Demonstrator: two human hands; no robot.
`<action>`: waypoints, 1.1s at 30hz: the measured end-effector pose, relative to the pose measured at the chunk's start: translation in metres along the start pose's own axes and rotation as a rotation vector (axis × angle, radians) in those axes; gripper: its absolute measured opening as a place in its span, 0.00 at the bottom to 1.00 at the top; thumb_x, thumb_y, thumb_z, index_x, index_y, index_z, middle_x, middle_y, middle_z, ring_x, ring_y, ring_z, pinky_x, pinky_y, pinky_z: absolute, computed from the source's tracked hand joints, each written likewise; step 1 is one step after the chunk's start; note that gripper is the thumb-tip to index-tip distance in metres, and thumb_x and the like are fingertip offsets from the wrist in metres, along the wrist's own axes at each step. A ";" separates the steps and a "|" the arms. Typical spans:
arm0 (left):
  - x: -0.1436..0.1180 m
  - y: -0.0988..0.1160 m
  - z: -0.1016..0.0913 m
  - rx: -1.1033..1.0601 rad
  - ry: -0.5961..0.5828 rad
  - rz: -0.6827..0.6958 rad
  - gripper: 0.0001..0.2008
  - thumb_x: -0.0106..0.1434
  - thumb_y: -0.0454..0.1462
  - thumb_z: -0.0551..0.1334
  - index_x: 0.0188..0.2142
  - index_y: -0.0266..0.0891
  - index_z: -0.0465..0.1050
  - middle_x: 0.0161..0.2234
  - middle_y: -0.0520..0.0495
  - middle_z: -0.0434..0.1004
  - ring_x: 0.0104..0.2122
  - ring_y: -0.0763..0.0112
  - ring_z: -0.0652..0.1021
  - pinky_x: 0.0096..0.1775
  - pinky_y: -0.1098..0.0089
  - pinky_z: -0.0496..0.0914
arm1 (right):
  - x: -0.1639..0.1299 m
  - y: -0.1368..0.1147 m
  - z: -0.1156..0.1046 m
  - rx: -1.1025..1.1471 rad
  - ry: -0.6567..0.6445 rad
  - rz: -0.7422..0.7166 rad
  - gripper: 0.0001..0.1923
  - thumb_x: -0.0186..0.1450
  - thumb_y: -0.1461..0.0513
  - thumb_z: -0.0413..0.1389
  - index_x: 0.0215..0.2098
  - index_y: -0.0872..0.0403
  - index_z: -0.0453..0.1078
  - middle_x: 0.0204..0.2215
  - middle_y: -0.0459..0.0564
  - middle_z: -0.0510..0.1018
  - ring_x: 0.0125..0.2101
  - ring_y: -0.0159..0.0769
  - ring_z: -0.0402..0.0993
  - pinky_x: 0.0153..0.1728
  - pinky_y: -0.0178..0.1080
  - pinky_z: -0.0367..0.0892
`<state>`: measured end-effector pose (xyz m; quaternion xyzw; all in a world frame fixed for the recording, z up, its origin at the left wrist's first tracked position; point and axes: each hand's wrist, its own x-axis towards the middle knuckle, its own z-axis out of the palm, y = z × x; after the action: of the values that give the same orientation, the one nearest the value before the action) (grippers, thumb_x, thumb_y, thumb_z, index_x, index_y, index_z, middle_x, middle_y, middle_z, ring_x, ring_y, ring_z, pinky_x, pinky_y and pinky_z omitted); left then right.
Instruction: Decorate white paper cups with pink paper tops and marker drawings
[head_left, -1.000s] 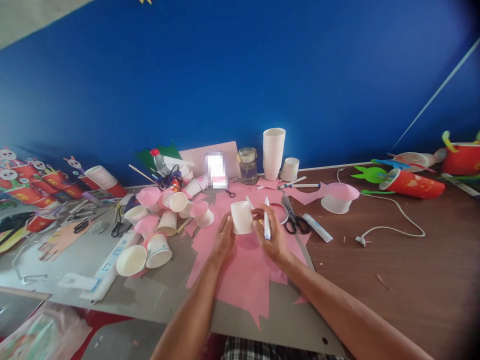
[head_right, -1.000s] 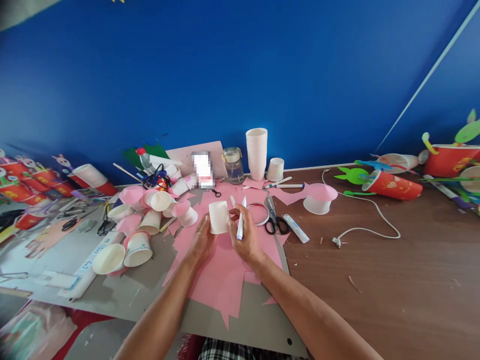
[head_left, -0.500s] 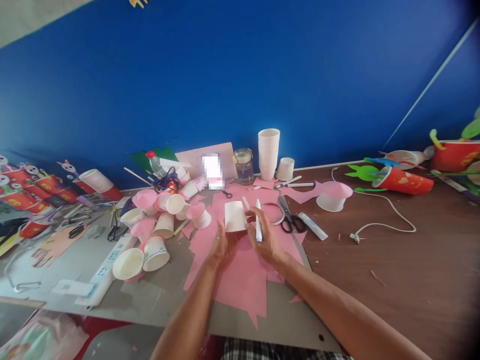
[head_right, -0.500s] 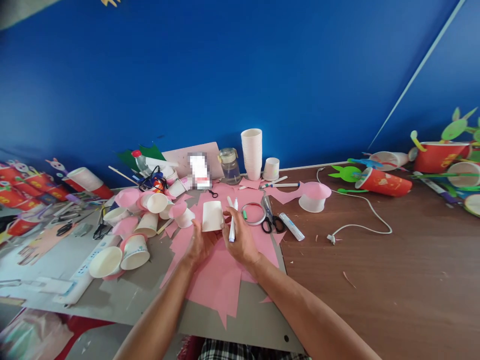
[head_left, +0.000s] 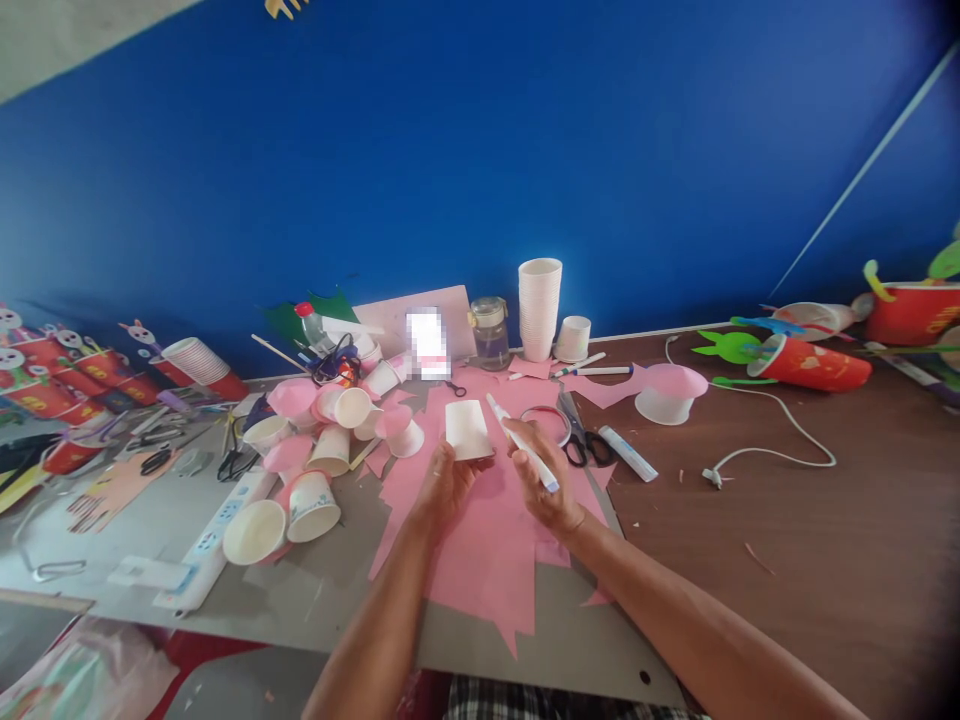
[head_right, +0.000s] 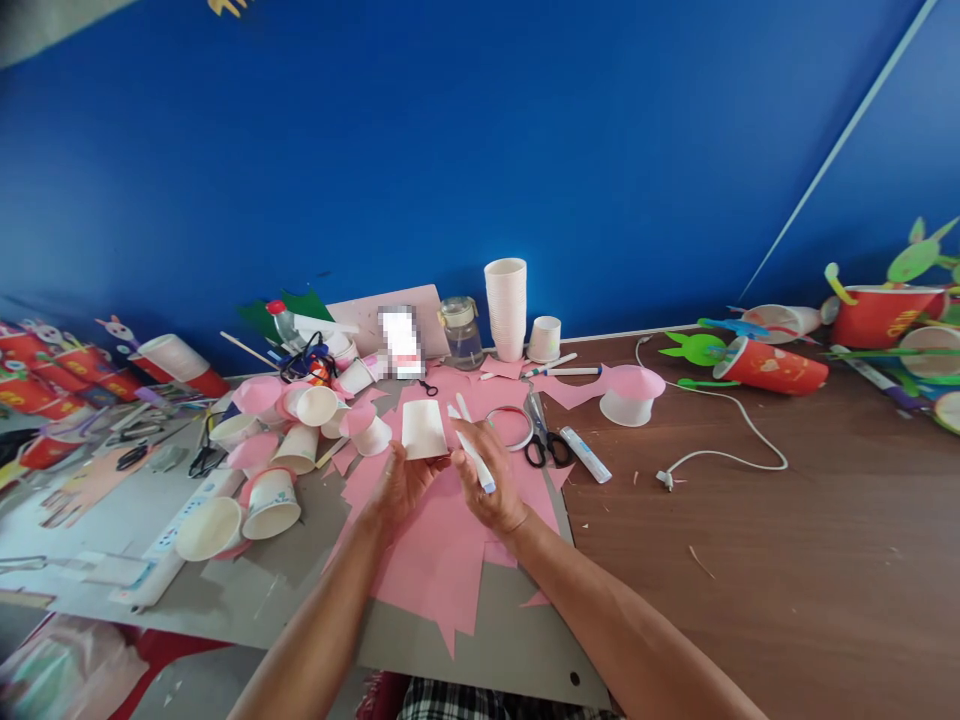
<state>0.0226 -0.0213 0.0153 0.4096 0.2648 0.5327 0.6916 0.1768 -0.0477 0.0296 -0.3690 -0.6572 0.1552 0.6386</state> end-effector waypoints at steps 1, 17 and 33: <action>0.000 0.000 0.001 0.001 -0.003 0.008 0.36 0.55 0.59 0.62 0.53 0.36 0.69 0.47 0.36 0.76 0.47 0.53 0.76 0.47 0.57 0.71 | 0.000 -0.001 0.000 -0.014 0.002 -0.025 0.15 0.71 0.57 0.45 0.51 0.51 0.66 0.35 0.51 0.74 0.35 0.40 0.70 0.39 0.45 0.68; -0.001 0.007 0.012 0.114 0.009 0.088 0.30 0.58 0.59 0.59 0.51 0.41 0.71 0.47 0.40 0.76 0.51 0.53 0.73 0.50 0.56 0.69 | 0.001 -0.011 0.002 -0.025 -0.038 -0.183 0.13 0.63 0.68 0.51 0.45 0.50 0.65 0.30 0.48 0.74 0.31 0.38 0.70 0.37 0.44 0.65; 0.000 0.009 0.012 0.022 0.032 0.114 0.32 0.60 0.57 0.59 0.56 0.41 0.67 0.46 0.41 0.76 0.49 0.56 0.74 0.51 0.55 0.69 | 0.002 -0.012 0.001 -0.066 -0.114 -0.176 0.12 0.62 0.68 0.50 0.42 0.49 0.65 0.28 0.47 0.74 0.28 0.38 0.69 0.37 0.46 0.65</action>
<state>0.0272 -0.0242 0.0294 0.4231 0.2579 0.5747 0.6513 0.1728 -0.0541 0.0388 -0.3213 -0.7271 0.0978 0.5988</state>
